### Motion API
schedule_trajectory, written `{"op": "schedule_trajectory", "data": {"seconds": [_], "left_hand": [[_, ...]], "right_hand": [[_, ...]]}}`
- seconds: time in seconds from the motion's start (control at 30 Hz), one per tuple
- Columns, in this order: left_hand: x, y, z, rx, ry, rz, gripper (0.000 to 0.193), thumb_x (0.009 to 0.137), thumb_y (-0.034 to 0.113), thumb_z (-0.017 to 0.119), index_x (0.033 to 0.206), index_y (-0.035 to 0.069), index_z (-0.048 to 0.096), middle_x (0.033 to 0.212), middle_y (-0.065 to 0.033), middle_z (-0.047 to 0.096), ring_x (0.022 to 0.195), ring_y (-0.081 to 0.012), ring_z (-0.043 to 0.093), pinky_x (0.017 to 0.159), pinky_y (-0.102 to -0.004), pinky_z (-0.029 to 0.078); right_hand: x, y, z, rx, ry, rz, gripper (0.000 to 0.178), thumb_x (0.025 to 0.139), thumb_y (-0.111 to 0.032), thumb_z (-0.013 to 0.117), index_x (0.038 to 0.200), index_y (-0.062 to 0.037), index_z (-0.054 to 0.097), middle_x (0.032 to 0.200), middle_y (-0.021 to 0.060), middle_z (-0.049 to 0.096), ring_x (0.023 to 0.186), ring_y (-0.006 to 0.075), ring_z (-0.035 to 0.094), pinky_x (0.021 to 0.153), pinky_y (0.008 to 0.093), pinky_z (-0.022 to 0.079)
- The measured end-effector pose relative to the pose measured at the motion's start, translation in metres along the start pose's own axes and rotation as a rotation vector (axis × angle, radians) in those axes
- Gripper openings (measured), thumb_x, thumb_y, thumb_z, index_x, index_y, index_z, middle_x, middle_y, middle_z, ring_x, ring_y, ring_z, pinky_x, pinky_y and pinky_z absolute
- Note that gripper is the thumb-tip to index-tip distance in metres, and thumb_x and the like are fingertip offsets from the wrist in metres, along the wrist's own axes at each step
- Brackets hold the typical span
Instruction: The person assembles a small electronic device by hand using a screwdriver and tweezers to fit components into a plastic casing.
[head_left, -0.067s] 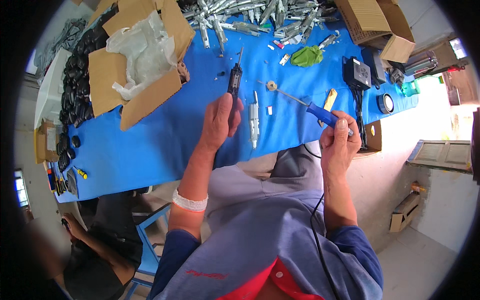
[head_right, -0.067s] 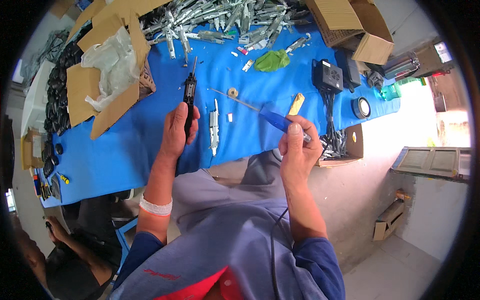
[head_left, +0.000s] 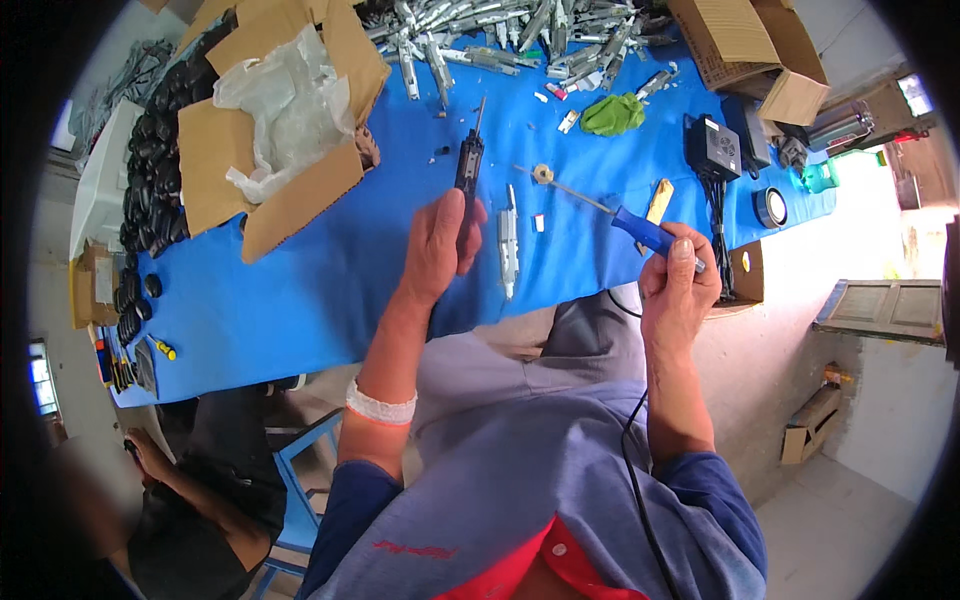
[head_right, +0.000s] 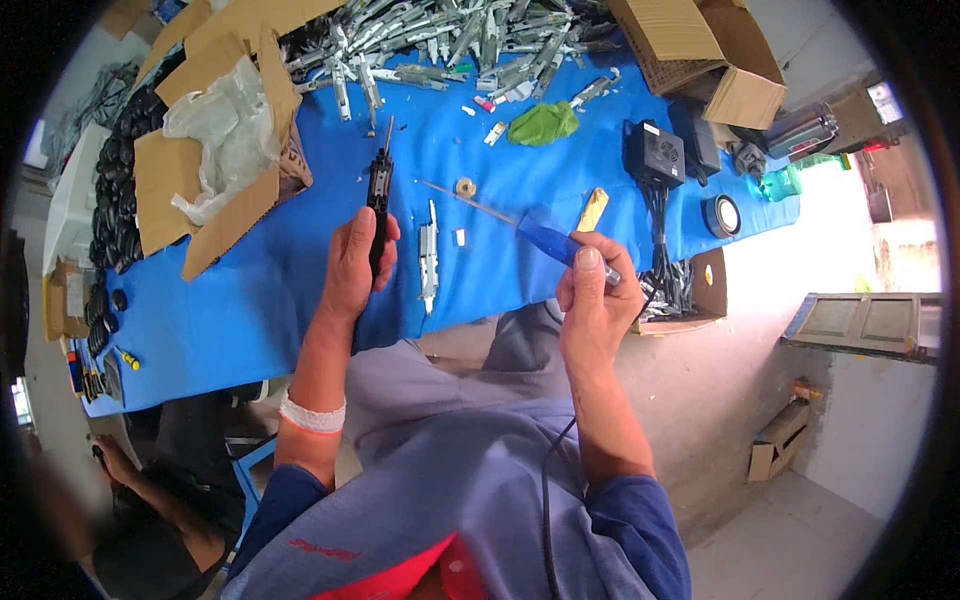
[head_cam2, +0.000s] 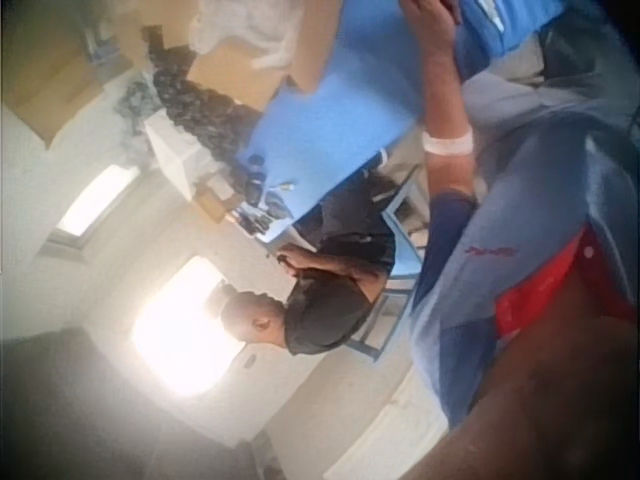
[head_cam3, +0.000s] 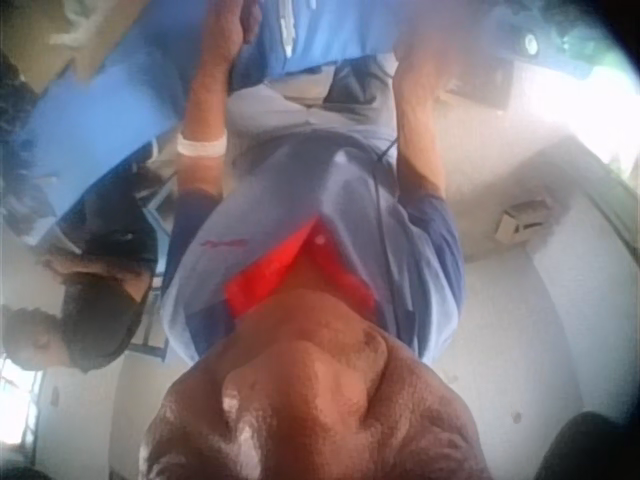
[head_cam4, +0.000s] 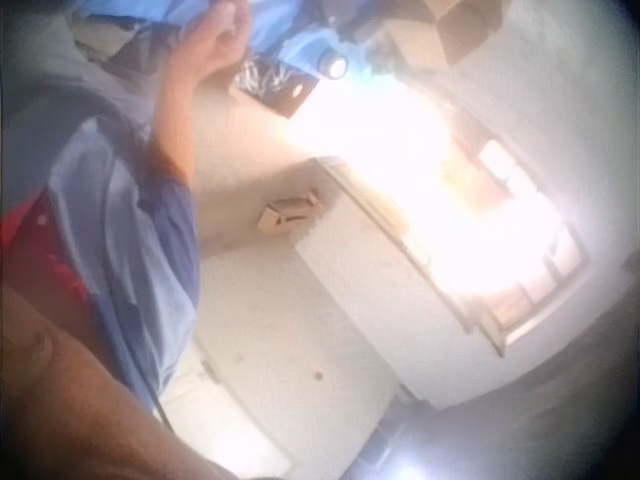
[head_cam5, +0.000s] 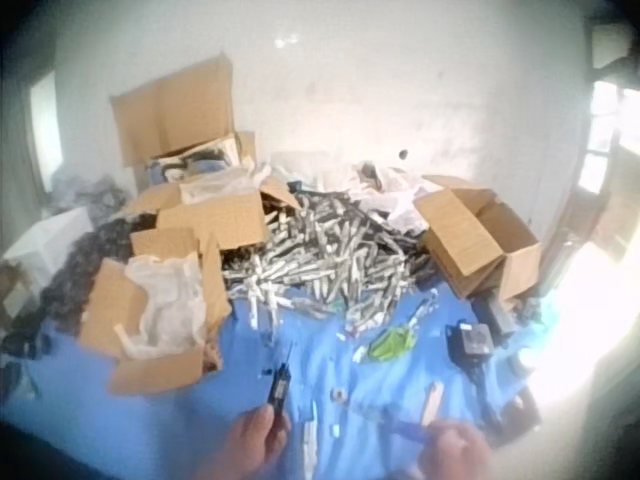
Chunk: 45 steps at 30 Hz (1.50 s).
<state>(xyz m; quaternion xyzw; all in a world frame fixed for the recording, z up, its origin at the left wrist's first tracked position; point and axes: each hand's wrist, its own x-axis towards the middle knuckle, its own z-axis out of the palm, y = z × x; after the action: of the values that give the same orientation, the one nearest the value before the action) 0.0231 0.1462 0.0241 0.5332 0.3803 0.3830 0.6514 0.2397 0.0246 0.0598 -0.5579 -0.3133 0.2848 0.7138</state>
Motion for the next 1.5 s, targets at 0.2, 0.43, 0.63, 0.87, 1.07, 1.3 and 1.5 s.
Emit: {"op": "schedule_trajectory", "data": {"seconds": [0.2, 0.43, 0.63, 0.87, 1.07, 1.3, 1.5], "left_hand": [[0.000, -0.002, 0.000, -0.014, 0.000, -0.028, 0.052, 0.098, 0.049, 0.037, 0.082, 0.003, 0.056, 0.054, -0.0005, 0.049, 0.039, -0.0076, 0.041, 0.036, -0.0225, 0.030], [0.000, -0.003, -0.001, -0.029, -0.020, -0.029, 0.052, 0.097, 0.050, 0.037, 0.082, 0.003, 0.056, 0.055, -0.0002, 0.049, 0.039, -0.0078, 0.041, 0.036, -0.0225, 0.030], [-0.002, -0.002, 0.000, -0.023, -0.018, -0.021, 0.052, 0.098, 0.050, 0.036, 0.082, 0.004, 0.054, 0.054, -0.0003, 0.048, 0.039, -0.0075, 0.040, 0.036, -0.0224, 0.030], [-0.002, -0.001, -0.001, -0.030, -0.025, -0.022, 0.053, 0.098, 0.050, 0.036, 0.081, 0.004, 0.054, 0.054, -0.0005, 0.048, 0.039, -0.0074, 0.040, 0.036, -0.0222, 0.030], [-0.001, -0.001, -0.001, -0.041, -0.020, -0.029, 0.053, 0.097, 0.051, 0.036, 0.080, 0.004, 0.054, 0.054, -0.0009, 0.049, 0.039, -0.0079, 0.040, 0.036, -0.0223, 0.030], [-0.001, -0.002, -0.002, -0.056, -0.029, -0.011, 0.053, 0.098, 0.050, 0.035, 0.081, 0.004, 0.054, 0.051, -0.0021, 0.048, 0.038, -0.0087, 0.040, 0.035, -0.0228, 0.030], [-0.002, -0.003, -0.003, -0.055, -0.036, 0.002, 0.053, 0.098, 0.050, 0.034, 0.080, 0.004, 0.053, 0.051, -0.0025, 0.048, 0.038, -0.0089, 0.039, 0.036, -0.0232, 0.029]], "right_hand": [[-0.003, 0.000, -0.002, 0.020, -0.004, 0.034, 0.026, 0.094, -0.026, 0.057, 0.098, 0.0001, 0.059, 0.058, -0.0017, 0.047, 0.047, 0.0050, 0.041, 0.043, 0.0196, 0.028], [-0.005, -0.004, 0.002, 0.018, 0.003, 0.026, 0.026, 0.094, -0.026, 0.056, 0.098, -0.0002, 0.059, 0.058, -0.0021, 0.046, 0.047, 0.0045, 0.040, 0.043, 0.0194, 0.028], [-0.009, -0.004, 0.005, 0.001, -0.012, 0.040, 0.029, 0.094, -0.028, 0.057, 0.099, 0.0004, 0.059, 0.057, -0.0025, 0.046, 0.048, 0.0042, 0.040, 0.044, 0.0194, 0.028], [-0.012, -0.008, 0.007, -0.015, -0.010, 0.042, 0.030, 0.094, -0.029, 0.057, 0.100, 0.0005, 0.060, 0.057, -0.0024, 0.047, 0.049, 0.0042, 0.040, 0.044, 0.0194, 0.028], [-0.014, -0.006, 0.007, -0.033, -0.011, 0.041, 0.033, 0.093, -0.032, 0.058, 0.100, 0.0001, 0.060, 0.059, -0.0028, 0.044, 0.047, 0.0049, 0.037, 0.043, 0.0202, 0.027], [-0.016, -0.006, 0.010, -0.026, -0.021, 0.047, 0.033, 0.093, -0.032, 0.058, 0.101, 0.0001, 0.059, 0.060, -0.0027, 0.044, 0.047, 0.0048, 0.037, 0.043, 0.0205, 0.027], [-0.016, -0.007, 0.011, -0.031, -0.027, 0.050, 0.033, 0.093, -0.032, 0.058, 0.101, 0.0004, 0.059, 0.059, -0.0028, 0.043, 0.047, 0.0047, 0.036, 0.043, 0.0205, 0.027]]}}
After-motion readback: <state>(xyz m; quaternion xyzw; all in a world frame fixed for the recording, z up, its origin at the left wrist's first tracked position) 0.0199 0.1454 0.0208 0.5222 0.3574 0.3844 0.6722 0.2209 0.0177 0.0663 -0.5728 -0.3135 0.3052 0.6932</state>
